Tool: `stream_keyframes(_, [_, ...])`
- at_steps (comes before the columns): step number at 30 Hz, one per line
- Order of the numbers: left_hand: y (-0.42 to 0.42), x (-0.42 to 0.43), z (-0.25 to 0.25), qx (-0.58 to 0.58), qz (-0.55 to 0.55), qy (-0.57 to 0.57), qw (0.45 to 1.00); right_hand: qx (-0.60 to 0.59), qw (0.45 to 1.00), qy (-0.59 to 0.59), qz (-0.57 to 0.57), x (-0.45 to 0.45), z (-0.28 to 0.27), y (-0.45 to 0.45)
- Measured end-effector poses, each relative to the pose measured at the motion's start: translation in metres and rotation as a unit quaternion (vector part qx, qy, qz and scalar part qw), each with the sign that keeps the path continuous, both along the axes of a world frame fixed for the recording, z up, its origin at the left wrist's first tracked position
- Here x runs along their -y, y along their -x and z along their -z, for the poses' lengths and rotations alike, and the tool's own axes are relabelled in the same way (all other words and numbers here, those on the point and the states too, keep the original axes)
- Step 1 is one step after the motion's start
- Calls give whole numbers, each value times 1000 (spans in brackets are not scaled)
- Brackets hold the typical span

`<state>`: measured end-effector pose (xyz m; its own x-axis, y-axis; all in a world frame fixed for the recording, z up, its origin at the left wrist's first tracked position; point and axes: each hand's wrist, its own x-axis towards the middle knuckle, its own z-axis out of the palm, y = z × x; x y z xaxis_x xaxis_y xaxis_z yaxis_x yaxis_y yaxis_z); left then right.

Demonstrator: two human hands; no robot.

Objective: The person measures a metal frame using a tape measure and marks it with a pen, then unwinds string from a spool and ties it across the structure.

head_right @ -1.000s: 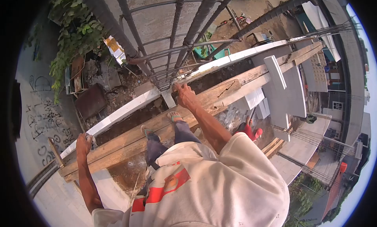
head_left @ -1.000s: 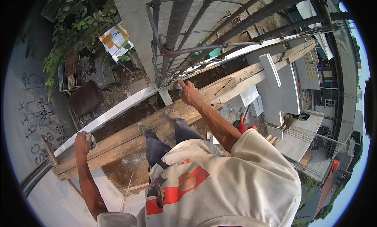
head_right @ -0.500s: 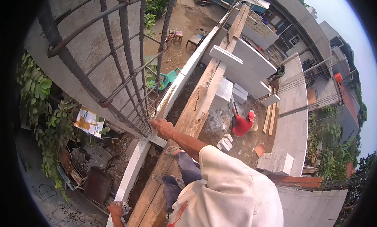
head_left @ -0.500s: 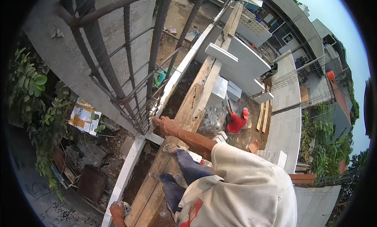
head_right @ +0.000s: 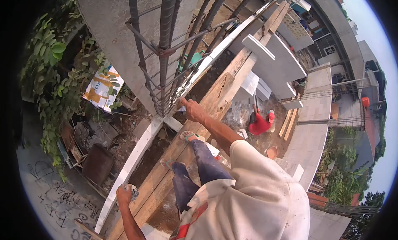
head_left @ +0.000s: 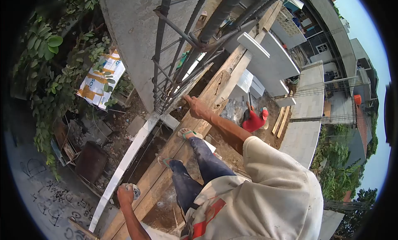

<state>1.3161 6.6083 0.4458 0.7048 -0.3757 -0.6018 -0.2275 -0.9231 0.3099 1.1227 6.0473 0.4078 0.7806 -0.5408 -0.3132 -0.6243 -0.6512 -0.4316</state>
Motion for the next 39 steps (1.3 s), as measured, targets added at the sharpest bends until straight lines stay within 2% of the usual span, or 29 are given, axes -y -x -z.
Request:
stream_keyframes(7, [8, -10, 20, -34, 14, -53, 998, 36, 999, 2, -18, 6, 16, 2])
stream_keyframes(9, [12, -14, 25, 17, 11, -37, 999, 27, 999, 5, -17, 7, 19, 3])
stream_keyframes(10, [9, -15, 30, 1, -15, -44, 999, 20, 1000, 11, -15, 7, 21, 4])
stream_keyframes(15, [-13, -12, 79, -1, -25, -100, 995, -6, 999, -8, -47, 10, 15, 3])
stream_keyframes(17, [-16, -4, 93, -6, -43, -110, 993, 19, 999, -2, -44, 10, 16, 3])
stream_keyframes(20, [-19, -7, 151, -33, -54, -137, 988, 33, 998, -24, -45, 13, 22, 2])
stream_keyframes(22, [-18, -14, 196, 0, -48, -138, 989, 23, 998, -29, -41, 13, 27, 1])
stream_keyframes(25, [-24, -2, 224, -18, -91, -148, 985, 5, 999, -32, -29, 8, 26, -3])
stream_keyframes(28, [-29, -12, 280, -13, -81, -148, 986, 47, 998, -6, -50, 8, 31, -3])
stream_keyframes(33, [-33, -3, 321, -19, -98, -143, 985, 38, 999, -24, -15, 8, 43, -2])
stream_keyframes(37, [-31, -9, 382, -45, -74, -155, 984, 47, 997, 12, -61, 9, 48, -3])
stream_keyframes(39, [-29, -12, 413, -30, -94, -137, 986, 94, 991, 15, -91, 18, 63, 7])
